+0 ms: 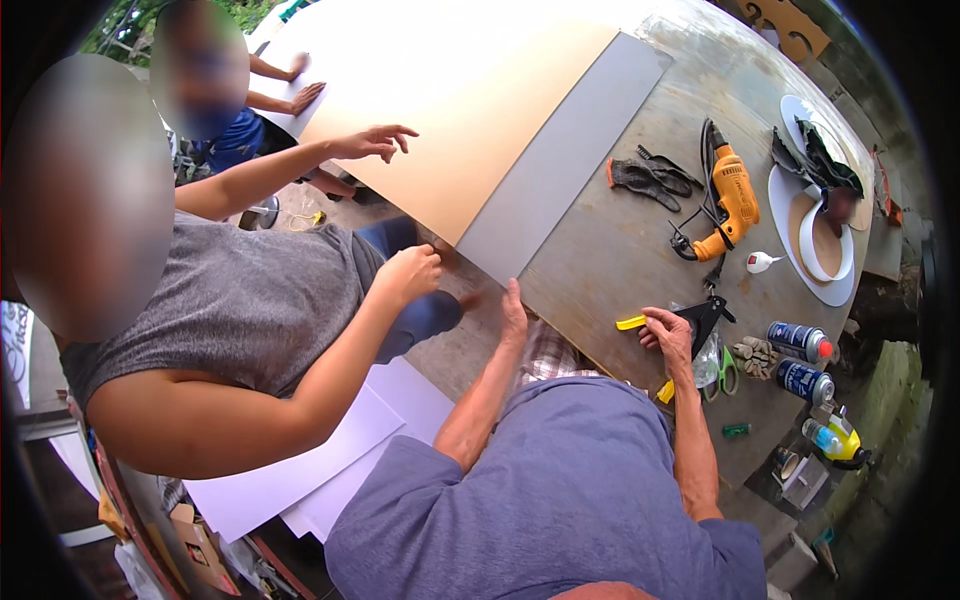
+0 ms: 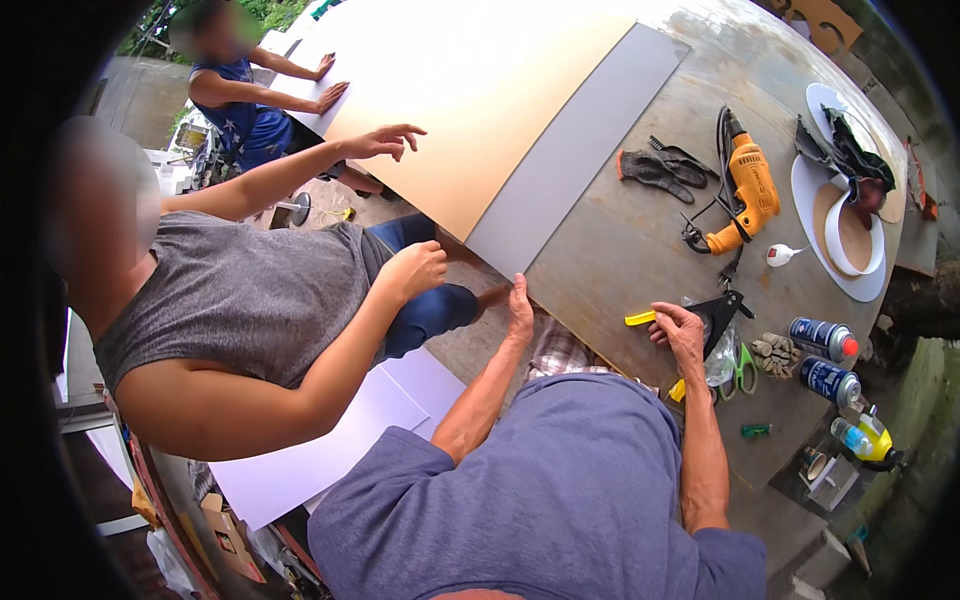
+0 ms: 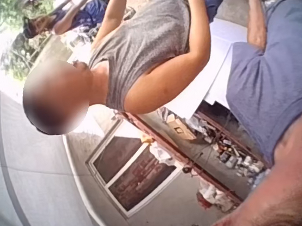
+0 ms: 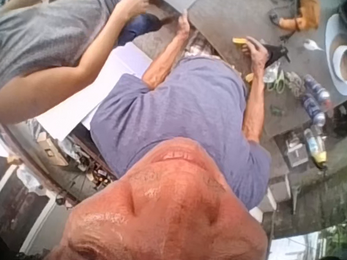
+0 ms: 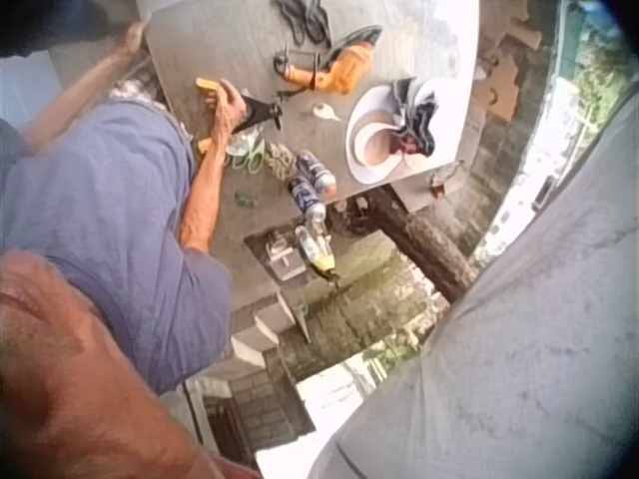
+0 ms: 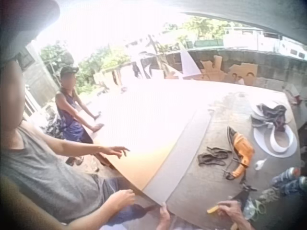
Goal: Aligning and checking the edges of several white and beige panels on a workshop table.
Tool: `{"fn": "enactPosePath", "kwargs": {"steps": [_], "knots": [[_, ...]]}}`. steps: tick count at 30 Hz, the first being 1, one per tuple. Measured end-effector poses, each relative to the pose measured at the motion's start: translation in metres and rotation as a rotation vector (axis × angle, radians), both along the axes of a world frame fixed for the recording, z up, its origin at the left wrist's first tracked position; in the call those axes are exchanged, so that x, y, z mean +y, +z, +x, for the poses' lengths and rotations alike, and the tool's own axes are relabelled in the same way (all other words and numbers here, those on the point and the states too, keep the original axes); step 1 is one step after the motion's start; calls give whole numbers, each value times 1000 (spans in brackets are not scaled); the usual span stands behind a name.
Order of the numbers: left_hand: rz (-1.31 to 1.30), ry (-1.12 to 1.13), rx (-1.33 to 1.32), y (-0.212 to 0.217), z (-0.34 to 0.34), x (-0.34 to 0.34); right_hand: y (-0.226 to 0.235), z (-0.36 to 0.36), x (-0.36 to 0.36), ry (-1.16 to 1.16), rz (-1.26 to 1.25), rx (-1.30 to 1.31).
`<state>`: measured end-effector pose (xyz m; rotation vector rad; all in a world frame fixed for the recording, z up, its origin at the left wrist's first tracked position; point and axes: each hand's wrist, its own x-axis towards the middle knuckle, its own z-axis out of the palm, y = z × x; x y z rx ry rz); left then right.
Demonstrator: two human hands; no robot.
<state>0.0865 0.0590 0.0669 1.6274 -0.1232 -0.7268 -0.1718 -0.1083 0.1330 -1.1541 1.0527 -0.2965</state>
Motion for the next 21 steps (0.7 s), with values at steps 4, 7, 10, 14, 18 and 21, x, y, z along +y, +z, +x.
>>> {"fn": "enactPosePath", "kwargs": {"steps": [4,7,10,14,18,21], "knots": [[12,-1,33,-4,0,1,0,0,1,1,-5,6],[-20,14,-18,-5,-1,3,-1,-1,3,4,-12,-5],[4,-22,109,-8,0,5,-2,-1,3,4,-21,-6],[-12,4,126,-15,1,6,-4,-2,1,-2,-1,-9],[-36,-3,3,-23,3,5,-6,-4,0,-9,8,-15],[-47,-13,-14,-26,4,4,-1,-2,-1,-7,18,-25]]}}
